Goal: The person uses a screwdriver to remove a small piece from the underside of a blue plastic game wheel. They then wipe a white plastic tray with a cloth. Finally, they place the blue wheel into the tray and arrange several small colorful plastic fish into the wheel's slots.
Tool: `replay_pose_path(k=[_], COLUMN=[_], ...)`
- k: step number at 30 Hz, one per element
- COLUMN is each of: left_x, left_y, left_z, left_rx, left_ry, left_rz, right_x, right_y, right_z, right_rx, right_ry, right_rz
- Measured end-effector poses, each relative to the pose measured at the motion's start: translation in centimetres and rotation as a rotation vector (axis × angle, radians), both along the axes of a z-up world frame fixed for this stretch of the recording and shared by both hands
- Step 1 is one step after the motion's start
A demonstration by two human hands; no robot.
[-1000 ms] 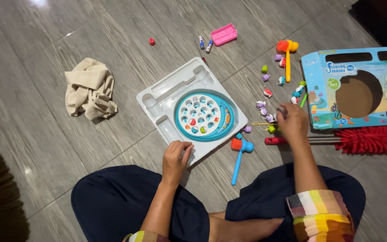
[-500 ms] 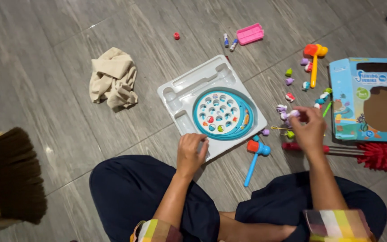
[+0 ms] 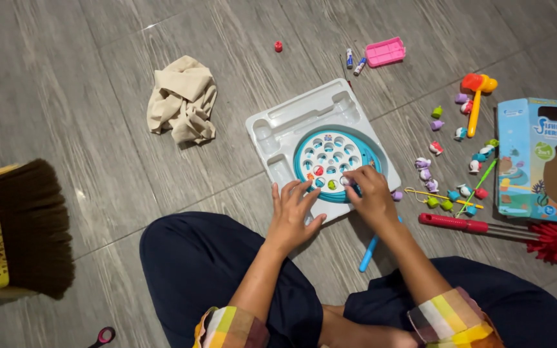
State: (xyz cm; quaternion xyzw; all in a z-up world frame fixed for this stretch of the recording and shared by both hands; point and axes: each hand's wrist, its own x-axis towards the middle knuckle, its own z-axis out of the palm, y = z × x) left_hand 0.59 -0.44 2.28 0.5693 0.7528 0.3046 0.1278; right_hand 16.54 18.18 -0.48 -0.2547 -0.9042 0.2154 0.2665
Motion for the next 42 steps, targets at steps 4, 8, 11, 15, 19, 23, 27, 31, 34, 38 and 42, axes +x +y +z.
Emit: replay_pose_path(k=[4, 8, 11, 15, 19, 23, 27, 31, 34, 38, 42], left_x=[0.0, -0.1, -0.1, -0.2, 0.4, 1.2, 0.8, 0.3, 0.4, 0.4, 0.3], left_y=[0.1, 0.2, 0.1, 0.2, 0.5, 0.7, 0.5, 0.4, 0.4, 0.7, 0.7], left_z=[-0.1, -0.4, -0.6, 0.4, -0.2, -0.6, -1.6, -1.1, -1.0, -0.8, -1.0], left_rx=[0.016, 0.01, -0.001, -0.012, 0.002, 0.043, 0.084, 0.065, 0.049, 0.056, 0.058], left_ry=[-0.009, -0.017, -0.017, -0.023, 0.02, 0.076, 0.07, 0.048, 0.026, 0.02, 0.01], left_rz=[0.004, 0.002, -0.004, -0.033, -0.053, -0.024, 0.008, 0.037, 0.034, 0.038, 0.046], right_x=[0.1, 1.2, 2.9, 7.4, 10.7, 7.7, 2.9, 0.1, -0.1, 0.3, 0.2], right_y=[-0.2, 0.6, 2.2, 5.5, 6.8, 3.9, 1.0, 0.7, 1.1, 1.7, 1.5], right_z=[0.5, 2.1, 3.3, 3.8, 3.9, 2.1, 1.3, -0.1, -1.3, -1.1, -0.9], right_rx=[0.016, -0.065, -0.079, -0.104, -0.101, -0.12, -0.013, 0.099, 0.078, 0.038, 0.077], right_ry=[-0.072, -0.1, -0.099, -0.118, -0.132, -0.053, -0.063, -0.166, -0.19, -0.194, -0.219], right_rz=[-0.022, -0.03, 0.001, -0.078, -0.205, -0.075, 0.079, 0.063, 0.061, 0.047, 0.06])
